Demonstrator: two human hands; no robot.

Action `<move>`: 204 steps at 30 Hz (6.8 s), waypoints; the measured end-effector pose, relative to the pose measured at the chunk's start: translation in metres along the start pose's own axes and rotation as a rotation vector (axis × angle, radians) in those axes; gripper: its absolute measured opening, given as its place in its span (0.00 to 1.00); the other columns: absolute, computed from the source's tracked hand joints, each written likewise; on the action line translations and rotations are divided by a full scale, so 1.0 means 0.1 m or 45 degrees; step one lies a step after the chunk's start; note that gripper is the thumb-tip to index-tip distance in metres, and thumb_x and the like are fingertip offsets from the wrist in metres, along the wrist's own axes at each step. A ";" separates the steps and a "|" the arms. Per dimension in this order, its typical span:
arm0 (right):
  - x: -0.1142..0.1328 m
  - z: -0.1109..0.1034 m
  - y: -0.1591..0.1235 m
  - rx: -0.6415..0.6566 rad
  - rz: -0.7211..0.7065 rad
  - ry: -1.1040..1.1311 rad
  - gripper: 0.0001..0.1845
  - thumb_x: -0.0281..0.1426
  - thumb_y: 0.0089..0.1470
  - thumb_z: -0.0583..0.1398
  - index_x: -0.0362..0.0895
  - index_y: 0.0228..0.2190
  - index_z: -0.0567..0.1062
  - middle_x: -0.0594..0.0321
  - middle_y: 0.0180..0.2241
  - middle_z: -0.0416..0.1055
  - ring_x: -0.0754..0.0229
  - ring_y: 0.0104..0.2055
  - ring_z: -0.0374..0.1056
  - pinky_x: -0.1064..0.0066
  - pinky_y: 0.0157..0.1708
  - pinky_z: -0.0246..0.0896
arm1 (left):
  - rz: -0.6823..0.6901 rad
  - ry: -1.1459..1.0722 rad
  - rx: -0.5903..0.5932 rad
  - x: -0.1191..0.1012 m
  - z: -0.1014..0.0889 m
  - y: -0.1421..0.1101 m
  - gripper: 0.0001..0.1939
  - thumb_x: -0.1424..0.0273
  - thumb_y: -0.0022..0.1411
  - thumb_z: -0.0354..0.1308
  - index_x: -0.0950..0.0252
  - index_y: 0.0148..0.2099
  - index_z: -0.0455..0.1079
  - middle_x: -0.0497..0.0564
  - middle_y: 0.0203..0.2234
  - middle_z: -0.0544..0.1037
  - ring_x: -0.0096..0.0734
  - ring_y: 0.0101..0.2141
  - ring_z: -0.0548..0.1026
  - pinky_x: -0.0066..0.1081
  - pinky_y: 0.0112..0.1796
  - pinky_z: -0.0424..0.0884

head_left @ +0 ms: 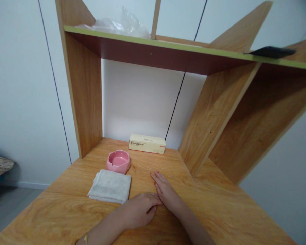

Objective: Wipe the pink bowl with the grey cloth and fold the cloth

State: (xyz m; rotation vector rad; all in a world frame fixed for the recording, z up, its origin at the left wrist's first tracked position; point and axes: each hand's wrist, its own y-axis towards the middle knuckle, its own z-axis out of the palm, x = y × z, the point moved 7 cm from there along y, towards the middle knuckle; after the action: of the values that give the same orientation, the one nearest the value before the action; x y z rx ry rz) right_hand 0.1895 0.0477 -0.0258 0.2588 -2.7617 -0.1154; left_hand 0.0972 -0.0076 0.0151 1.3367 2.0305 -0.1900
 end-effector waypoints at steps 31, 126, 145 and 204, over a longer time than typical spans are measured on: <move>-0.01 0.01 0.01 -0.011 -0.013 0.000 0.25 0.26 0.54 0.43 0.36 0.53 0.61 0.52 0.57 0.53 0.58 0.60 0.45 0.62 0.58 0.39 | 0.013 -0.025 -0.028 -0.01 0.00 0.01 0.23 0.84 0.52 0.45 0.60 0.47 0.67 0.47 0.43 0.73 0.28 0.45 0.68 0.27 0.48 0.60; 0.04 -0.03 -0.01 0.053 0.010 -0.040 0.25 0.25 0.55 0.43 0.34 0.53 0.60 0.50 0.57 0.52 0.57 0.60 0.44 0.63 0.58 0.38 | 0.029 -0.093 -0.048 -0.01 -0.02 0.00 0.25 0.84 0.52 0.44 0.60 0.49 0.67 0.47 0.46 0.71 0.28 0.46 0.68 0.26 0.50 0.58; 0.01 -0.01 -0.01 0.002 -0.008 -0.008 0.24 0.29 0.56 0.44 0.36 0.53 0.61 0.52 0.57 0.53 0.58 0.60 0.45 0.63 0.58 0.39 | 0.033 -0.100 -0.023 -0.03 -0.02 0.00 0.25 0.85 0.52 0.44 0.59 0.49 0.66 0.45 0.47 0.71 0.27 0.47 0.67 0.26 0.50 0.58; 0.00 0.00 0.00 -0.020 -0.020 -0.011 0.24 0.30 0.56 0.44 0.38 0.53 0.61 0.54 0.57 0.53 0.58 0.59 0.46 0.61 0.58 0.40 | 0.005 -0.047 0.006 0.01 0.01 0.00 0.24 0.83 0.53 0.45 0.59 0.50 0.66 0.46 0.47 0.70 0.29 0.47 0.67 0.27 0.50 0.58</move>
State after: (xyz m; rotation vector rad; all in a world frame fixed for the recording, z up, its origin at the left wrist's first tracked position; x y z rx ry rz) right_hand 0.1900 0.0474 -0.0259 0.2762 -2.7662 -0.1426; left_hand 0.0974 -0.0070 0.0139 1.3307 1.9973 -0.2161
